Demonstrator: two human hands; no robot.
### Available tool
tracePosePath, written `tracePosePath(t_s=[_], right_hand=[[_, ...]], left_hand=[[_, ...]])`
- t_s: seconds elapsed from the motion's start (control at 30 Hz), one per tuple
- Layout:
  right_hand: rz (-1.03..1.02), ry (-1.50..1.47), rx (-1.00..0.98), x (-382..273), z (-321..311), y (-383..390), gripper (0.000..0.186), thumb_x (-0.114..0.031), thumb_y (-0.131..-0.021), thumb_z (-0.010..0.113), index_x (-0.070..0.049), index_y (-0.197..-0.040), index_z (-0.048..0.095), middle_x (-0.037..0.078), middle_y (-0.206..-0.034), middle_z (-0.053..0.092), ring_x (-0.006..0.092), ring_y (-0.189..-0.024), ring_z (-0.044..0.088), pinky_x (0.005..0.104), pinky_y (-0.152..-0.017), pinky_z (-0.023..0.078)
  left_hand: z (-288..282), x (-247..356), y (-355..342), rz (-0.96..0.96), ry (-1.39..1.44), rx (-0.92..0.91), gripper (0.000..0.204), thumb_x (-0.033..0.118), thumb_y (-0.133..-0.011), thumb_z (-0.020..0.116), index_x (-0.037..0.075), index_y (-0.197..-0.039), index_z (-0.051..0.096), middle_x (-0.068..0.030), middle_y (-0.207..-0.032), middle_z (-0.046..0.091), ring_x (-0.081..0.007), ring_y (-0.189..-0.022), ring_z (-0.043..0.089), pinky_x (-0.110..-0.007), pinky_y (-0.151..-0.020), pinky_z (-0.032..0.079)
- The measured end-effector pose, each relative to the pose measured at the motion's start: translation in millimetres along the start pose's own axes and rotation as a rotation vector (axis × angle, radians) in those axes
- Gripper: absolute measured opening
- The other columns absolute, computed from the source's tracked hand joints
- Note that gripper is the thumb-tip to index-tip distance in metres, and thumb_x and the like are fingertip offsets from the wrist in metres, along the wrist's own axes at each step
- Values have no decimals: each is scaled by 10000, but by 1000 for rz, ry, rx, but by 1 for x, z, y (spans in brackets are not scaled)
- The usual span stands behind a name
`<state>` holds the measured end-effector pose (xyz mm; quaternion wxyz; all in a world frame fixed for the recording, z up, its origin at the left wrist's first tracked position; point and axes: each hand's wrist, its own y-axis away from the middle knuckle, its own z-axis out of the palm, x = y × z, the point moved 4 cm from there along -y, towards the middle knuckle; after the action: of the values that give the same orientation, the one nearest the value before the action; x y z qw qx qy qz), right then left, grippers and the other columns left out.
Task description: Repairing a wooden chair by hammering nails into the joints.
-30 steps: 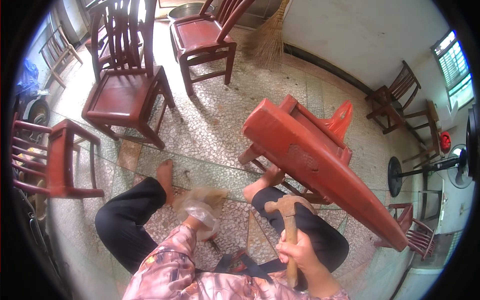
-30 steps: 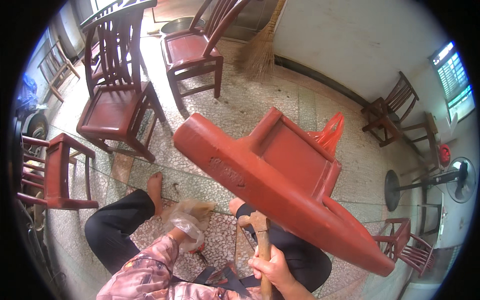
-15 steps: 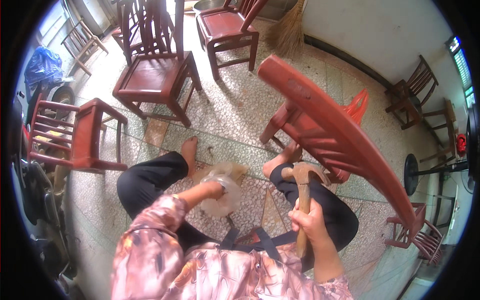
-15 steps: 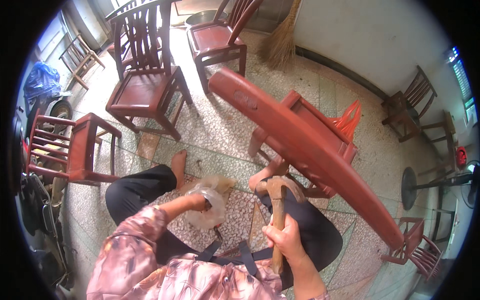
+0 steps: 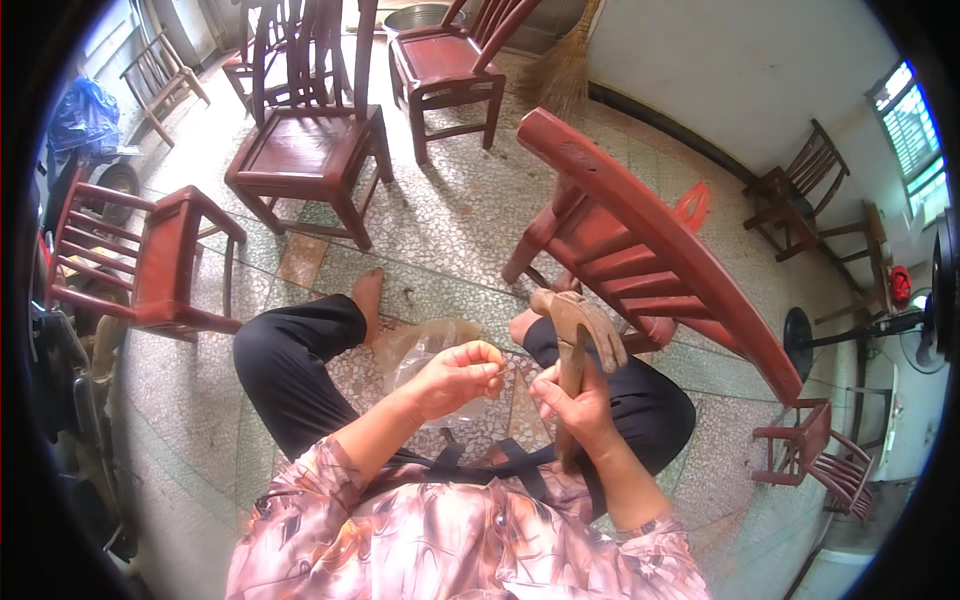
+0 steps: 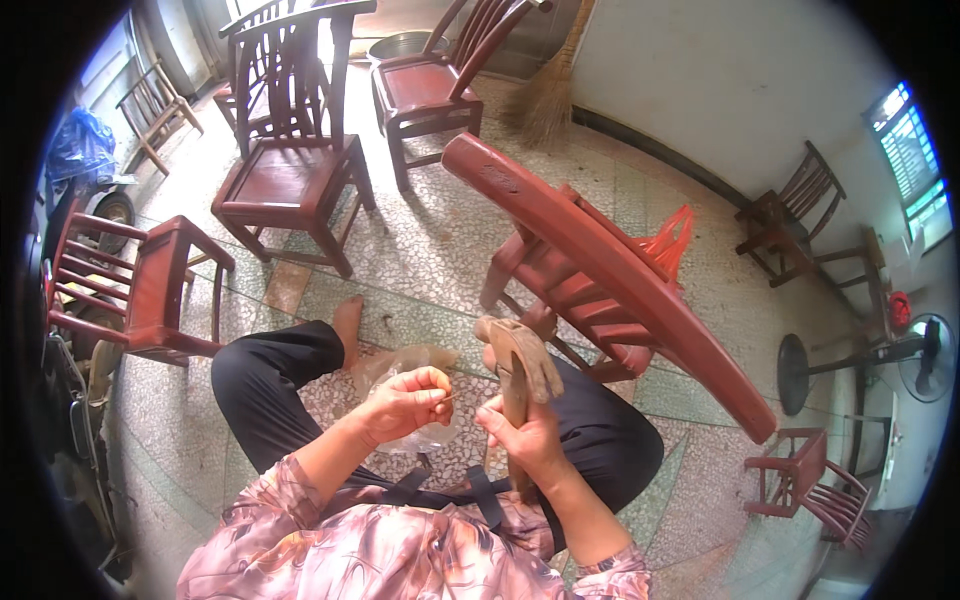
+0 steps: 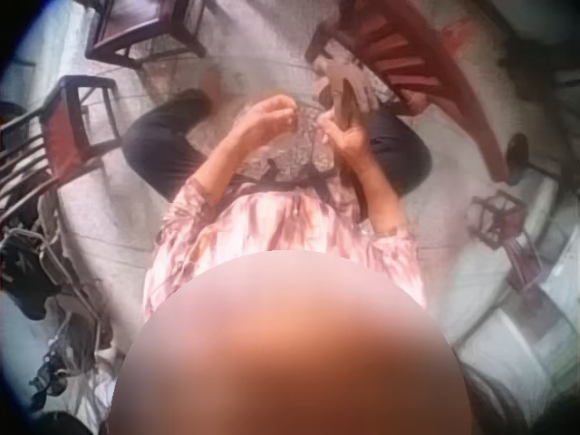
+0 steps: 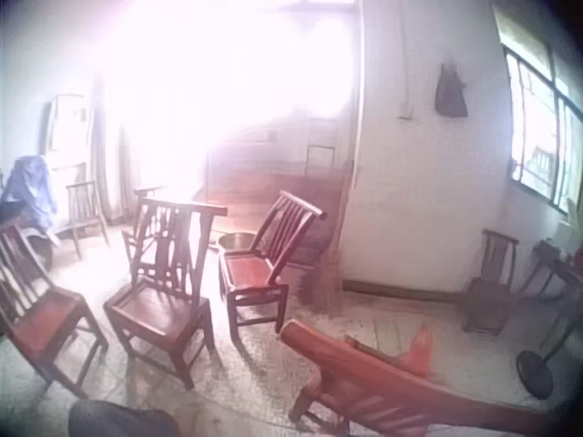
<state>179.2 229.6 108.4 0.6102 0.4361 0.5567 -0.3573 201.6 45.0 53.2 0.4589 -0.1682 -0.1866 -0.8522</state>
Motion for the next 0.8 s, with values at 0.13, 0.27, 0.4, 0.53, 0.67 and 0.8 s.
tracePosePath(t_s=[0.13, 0.27, 0.4, 0.53, 0.67, 0.8], right_hand=[[12, -20, 6, -3, 15, -2, 175, -32, -851, 670, -17, -946, 524, 71, -777, 627, 99, -568, 577, 233, -518, 484], [43, 171, 60, 14, 20, 0, 115, -48, -820, 675, -20, -882, 582, 66, -714, 614, 152, -553, 603, 290, -510, 487], [-189, 553, 114, 10, 26, 3, 263, -116, -741, 717, -50, -940, 559, 176, -727, 619, 384, -664, 635, 435, -591, 516], [-461, 774, 52, -16, 52, 11, 272, -72, -741, 656, -50, -975, 519, 174, -775, 615, 385, -694, 631, 455, -604, 515], [-516, 891, 43, -26, 63, 12, 196, -72, -746, 664, -61, -916, 568, 165, -755, 623, 380, -691, 634, 434, -598, 515], [-478, 876, 54, -27, 61, 11, 203, -77, -747, 663, -58, -927, 571, 164, -763, 627, 382, -693, 634, 432, -599, 520]], left_hand=[[4, -7, -1, -6, -209, 20, 164, 121, -931, 601, 30, -1066, 582, -35, -904, 612, -133, -856, 590, -293, -809, 484], [-6, -12, 6, 28, -539, 22, 227, 178, -930, 619, 23, -1093, 588, -24, -950, 631, -116, -873, 598, -290, -820, 493], [25, 10, 21, 286, -1401, 17, 160, 127, -834, 656, 46, -972, 655, -166, -904, 661, -306, -803, 660, -388, -739, 529], [30, 11, 24, 436, -1912, 59, 99, 115, -720, 650, 76, -803, 615, -125, -732, 581, -291, -699, 590, -404, -690, 491], [18, 7, 19, 445, -1833, -30, 107, 119, -707, 659, 108, -802, 610, -124, -766, 581, -320, -793, 567, -457, -807, 429], [15, 5, 11, 594, -1776, -115, 104, 60, -743, 593, 50, -847, 589, -173, -760, 627, -364, -703, 638, -457, -602, 494]])
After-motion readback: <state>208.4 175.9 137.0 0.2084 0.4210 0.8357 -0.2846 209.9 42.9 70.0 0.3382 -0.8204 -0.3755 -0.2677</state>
